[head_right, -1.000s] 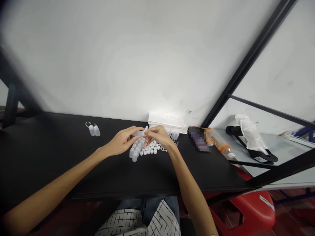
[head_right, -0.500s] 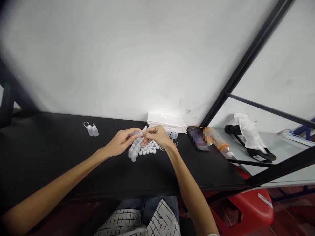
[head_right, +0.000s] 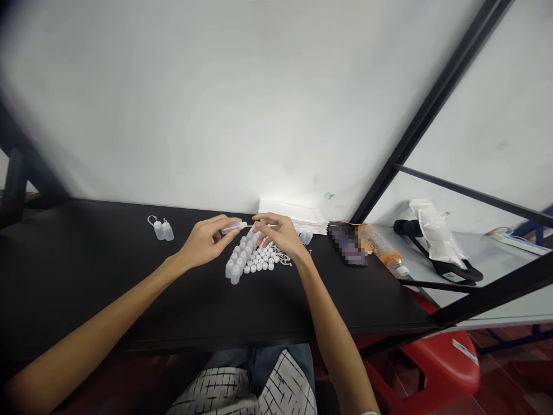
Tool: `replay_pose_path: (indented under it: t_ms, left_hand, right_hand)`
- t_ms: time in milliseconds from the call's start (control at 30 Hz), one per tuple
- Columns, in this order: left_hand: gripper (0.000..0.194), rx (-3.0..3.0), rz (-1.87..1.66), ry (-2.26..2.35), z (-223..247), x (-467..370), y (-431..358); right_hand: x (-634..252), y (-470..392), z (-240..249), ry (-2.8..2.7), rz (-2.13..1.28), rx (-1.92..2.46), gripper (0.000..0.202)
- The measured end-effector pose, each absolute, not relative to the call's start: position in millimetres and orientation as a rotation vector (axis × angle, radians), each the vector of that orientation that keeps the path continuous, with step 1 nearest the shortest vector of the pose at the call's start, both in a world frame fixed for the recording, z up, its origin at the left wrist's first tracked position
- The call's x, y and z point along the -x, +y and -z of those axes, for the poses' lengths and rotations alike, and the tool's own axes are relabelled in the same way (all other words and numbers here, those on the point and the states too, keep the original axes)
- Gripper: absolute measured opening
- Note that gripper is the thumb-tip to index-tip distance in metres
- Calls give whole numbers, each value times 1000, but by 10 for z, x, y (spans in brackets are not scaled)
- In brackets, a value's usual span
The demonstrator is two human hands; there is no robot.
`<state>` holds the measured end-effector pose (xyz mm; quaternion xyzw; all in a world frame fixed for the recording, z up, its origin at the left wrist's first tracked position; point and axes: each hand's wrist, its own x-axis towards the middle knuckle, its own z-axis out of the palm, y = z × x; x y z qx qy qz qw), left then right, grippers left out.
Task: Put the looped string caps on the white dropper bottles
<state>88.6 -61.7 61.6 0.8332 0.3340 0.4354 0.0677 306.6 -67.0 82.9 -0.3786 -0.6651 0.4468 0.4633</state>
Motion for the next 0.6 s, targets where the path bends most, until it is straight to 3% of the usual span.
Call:
replay_pose_path:
  t_ms: [133,367,600]
  left_hand:
    - [28,-2428,-1317,1175,-619,-841,-567]
    - [19,-2389,-1148,1113,-648,-849,-591]
    - [19,-2367,-1094,1038,-636,-868,-618]
  right_hand:
    - [-3318,-652,-901,-1609,-986,1048,40]
    - [-3675,-702,-908,-2032,-1313,1548,35]
    - [-3501,-629,-738,-2184,-1289,1646,37]
